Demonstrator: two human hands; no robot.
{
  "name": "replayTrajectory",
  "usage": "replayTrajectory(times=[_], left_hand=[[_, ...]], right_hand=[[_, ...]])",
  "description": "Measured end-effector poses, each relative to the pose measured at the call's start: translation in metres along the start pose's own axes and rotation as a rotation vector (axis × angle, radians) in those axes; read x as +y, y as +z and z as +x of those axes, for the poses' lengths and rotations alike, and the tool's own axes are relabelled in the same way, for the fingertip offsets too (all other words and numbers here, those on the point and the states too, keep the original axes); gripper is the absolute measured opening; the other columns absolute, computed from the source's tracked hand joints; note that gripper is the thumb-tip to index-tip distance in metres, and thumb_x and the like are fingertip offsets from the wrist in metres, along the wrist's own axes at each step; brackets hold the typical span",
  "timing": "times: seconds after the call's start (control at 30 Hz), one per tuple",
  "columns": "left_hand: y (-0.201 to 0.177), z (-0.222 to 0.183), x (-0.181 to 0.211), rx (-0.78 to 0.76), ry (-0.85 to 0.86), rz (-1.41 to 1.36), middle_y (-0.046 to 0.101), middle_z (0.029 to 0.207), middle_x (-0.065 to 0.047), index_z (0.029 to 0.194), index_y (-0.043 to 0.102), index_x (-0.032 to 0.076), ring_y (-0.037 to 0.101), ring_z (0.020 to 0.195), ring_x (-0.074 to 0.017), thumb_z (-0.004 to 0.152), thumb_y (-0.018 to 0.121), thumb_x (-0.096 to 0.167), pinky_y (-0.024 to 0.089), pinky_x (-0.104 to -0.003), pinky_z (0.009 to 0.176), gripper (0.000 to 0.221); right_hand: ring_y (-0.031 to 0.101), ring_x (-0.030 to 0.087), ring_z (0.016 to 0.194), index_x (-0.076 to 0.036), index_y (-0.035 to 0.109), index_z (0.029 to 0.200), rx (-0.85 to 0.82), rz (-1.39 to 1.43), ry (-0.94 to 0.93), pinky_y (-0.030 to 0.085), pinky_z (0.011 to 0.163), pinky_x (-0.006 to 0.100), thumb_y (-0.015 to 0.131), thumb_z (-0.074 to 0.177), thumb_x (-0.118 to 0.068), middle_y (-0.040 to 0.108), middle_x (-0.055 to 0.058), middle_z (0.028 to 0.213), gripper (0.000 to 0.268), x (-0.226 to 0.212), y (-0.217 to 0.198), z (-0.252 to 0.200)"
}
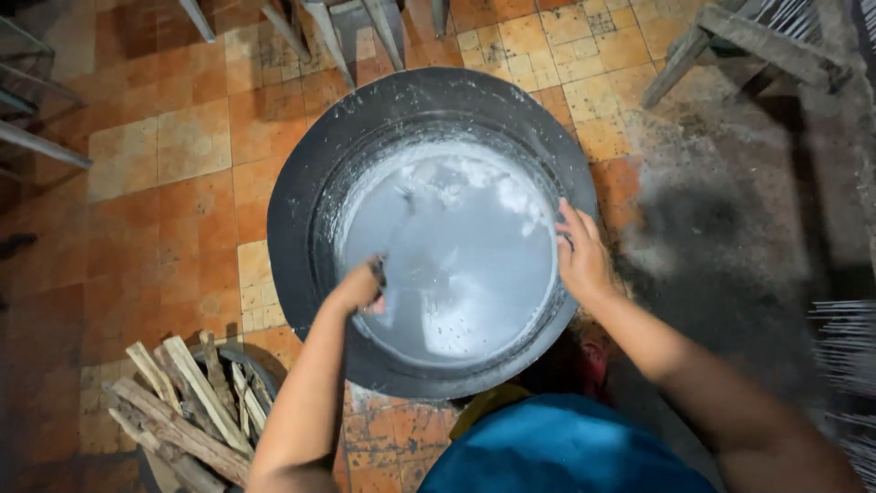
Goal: Dipping a rack of candle wicks into a vat of white liquid and stirring the mixture.
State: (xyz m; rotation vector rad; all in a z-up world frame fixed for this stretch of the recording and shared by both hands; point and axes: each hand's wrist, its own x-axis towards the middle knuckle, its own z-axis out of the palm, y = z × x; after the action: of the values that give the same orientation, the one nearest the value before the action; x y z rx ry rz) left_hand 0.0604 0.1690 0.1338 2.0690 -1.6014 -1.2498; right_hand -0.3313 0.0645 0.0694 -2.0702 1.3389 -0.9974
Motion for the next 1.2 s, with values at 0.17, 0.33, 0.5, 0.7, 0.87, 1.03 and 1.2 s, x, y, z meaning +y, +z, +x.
replayTrajectory(times=[0.17,0.33,0.5,0.7,0.87,1.03,1.2], left_hand=[[0.096,0.066,-0.045,-0.375,-0.011,0.323,0.072,0.118,-0.03,0.135,0.064,-0.005,0.067,0.117,-0.047,0.086,0.063,-0.005,0.055,-0.055,0.098,0.049],[0.235,0.132,-0.073,-0.665,0.326,0.814,0.076,0.108,-0.024,0.12,0.075,0.004,0.073,0.105,-0.0456,0.087,0.066,-0.001,0.06,-0.055,0.09,0.035],[0.275,0.188,-0.02,-0.474,0.119,0.612,0.074,0.114,-0.025,0.125,0.074,0.007,0.071,0.11,-0.0449,0.098,0.049,0.013,0.059,-0.059,0.09,0.037],[0.275,0.287,-0.024,-0.183,-0.009,0.356,0.073,0.122,-0.021,0.146,0.057,0.02,0.069,0.12,-0.0386,0.102,0.04,0.014,0.058,-0.052,0.099,0.048],[0.205,0.311,-0.052,-0.036,-0.058,0.359,0.071,0.128,-0.02,0.141,0.06,0.015,0.068,0.122,-0.0361,0.1,0.045,0.008,0.056,-0.047,0.105,0.045],[0.136,0.274,-0.117,0.032,-0.025,0.651,0.062,0.146,-0.005,0.122,0.077,0.007,0.067,0.125,-0.0295,0.089,0.075,0.02,0.056,-0.042,0.108,0.035],[0.142,0.203,-0.121,0.023,-0.117,0.328,0.074,0.117,-0.021,0.131,0.066,0.004,0.068,0.12,-0.0363,0.086,0.077,0.003,0.056,-0.046,0.1,0.046]], right_hand=[[0.069,0.03,0.112,-0.002,0.045,0.156,0.107,0.042,-0.041,0.059,0.093,0.041,0.047,0.099,0.009,0.051,0.017,0.135,0.058,-0.001,-0.001,-0.005],[0.07,0.029,0.111,-0.004,0.046,0.156,0.12,-0.023,-0.001,0.06,0.092,0.043,0.047,0.1,0.007,0.051,0.016,0.135,0.057,-0.005,-0.002,-0.006],[0.071,0.031,0.108,-0.004,0.052,0.15,0.115,-0.062,0.022,0.063,0.086,0.039,0.044,0.102,0.004,0.056,0.015,0.128,0.05,-0.016,-0.001,-0.006],[0.068,0.035,0.112,-0.002,0.053,0.149,0.115,0.024,0.087,0.065,0.087,0.036,0.04,0.1,0.009,0.056,0.017,0.13,0.052,-0.025,-0.002,-0.007],[0.069,0.032,0.111,-0.004,0.053,0.15,0.132,-0.011,0.076,0.065,0.087,0.035,0.041,0.1,0.008,0.056,0.015,0.131,0.052,-0.023,-0.002,-0.008],[0.07,0.032,0.107,-0.002,0.054,0.149,0.125,-0.048,0.013,0.065,0.084,0.035,0.044,0.1,0.008,0.058,0.016,0.128,0.051,-0.026,-0.008,-0.004],[0.07,0.033,0.107,0.001,0.054,0.148,0.128,-0.042,-0.01,0.065,0.084,0.037,0.044,0.101,0.007,0.058,0.019,0.127,0.048,-0.033,-0.012,-0.002]])
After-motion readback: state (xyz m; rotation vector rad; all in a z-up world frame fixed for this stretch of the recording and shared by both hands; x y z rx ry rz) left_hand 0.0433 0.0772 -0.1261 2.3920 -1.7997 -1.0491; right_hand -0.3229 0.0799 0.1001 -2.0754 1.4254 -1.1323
